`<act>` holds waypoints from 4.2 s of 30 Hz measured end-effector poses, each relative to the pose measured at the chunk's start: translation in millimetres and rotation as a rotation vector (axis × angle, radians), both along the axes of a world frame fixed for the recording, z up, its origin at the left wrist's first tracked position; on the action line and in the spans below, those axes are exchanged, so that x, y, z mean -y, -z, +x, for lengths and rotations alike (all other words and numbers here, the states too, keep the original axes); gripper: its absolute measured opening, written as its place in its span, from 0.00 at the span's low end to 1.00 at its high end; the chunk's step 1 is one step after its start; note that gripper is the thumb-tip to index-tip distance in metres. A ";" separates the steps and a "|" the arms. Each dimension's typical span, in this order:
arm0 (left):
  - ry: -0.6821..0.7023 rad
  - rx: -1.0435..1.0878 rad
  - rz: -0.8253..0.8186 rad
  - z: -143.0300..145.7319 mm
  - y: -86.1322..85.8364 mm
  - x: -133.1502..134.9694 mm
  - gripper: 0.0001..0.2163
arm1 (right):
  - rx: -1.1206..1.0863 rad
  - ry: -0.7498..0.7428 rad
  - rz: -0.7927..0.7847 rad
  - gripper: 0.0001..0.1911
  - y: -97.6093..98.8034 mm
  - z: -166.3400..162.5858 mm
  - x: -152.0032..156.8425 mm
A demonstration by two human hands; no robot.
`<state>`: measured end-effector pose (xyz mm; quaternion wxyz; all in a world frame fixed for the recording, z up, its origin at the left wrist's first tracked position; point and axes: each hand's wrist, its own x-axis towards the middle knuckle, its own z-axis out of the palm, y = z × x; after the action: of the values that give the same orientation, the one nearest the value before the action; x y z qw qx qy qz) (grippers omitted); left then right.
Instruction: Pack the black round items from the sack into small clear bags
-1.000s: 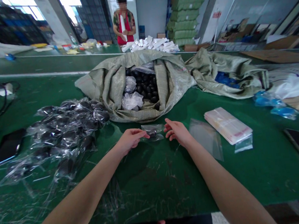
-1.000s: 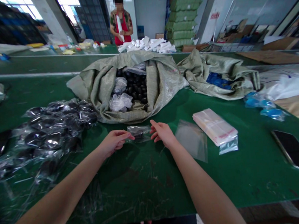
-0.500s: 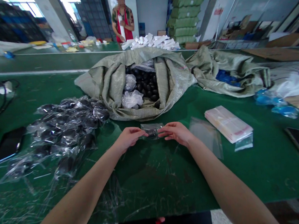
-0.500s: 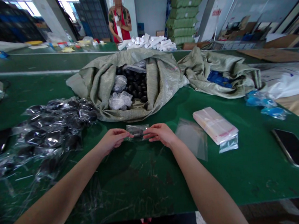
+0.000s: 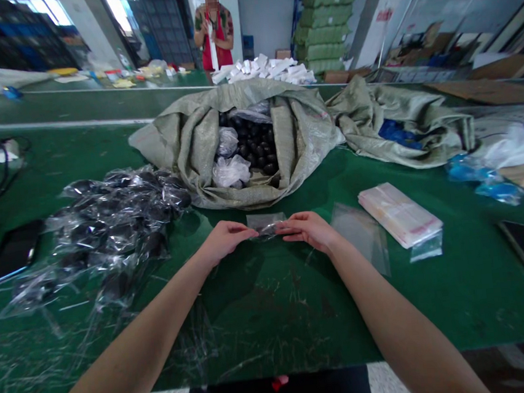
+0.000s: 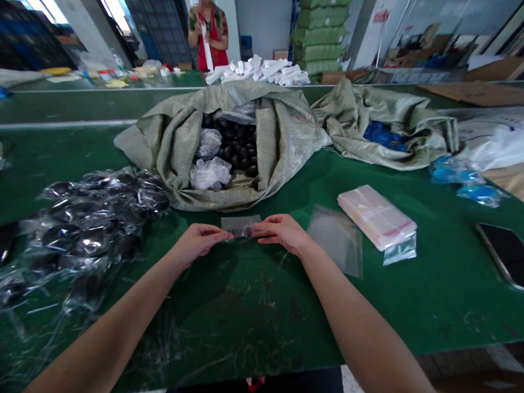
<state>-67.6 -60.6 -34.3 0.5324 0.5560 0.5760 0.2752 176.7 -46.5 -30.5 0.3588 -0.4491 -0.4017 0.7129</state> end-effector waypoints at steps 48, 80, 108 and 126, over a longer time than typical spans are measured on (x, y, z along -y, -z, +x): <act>0.110 -0.216 0.329 8.7 12.9 -25.9 0.09 | 0.747 0.043 0.612 0.07 18.9 -15.2 -10.9; -0.144 -1.587 0.144 -153.0 -117.1 -42.7 0.13 | 0.396 0.049 0.469 0.09 5.8 -13.5 -3.2; 0.203 -1.253 0.618 87.9 -58.0 -217.2 0.14 | 1.565 0.141 0.163 0.15 -39.4 82.9 3.8; 0.206 -0.719 0.728 0.0 -7.2 -9.7 0.16 | 1.678 0.220 0.293 0.15 -38.8 76.5 3.1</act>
<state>-67.6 -51.0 -27.1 0.0975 0.8182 0.5317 0.1958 253.2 -49.6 8.3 0.0644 -0.8132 -0.5765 0.0471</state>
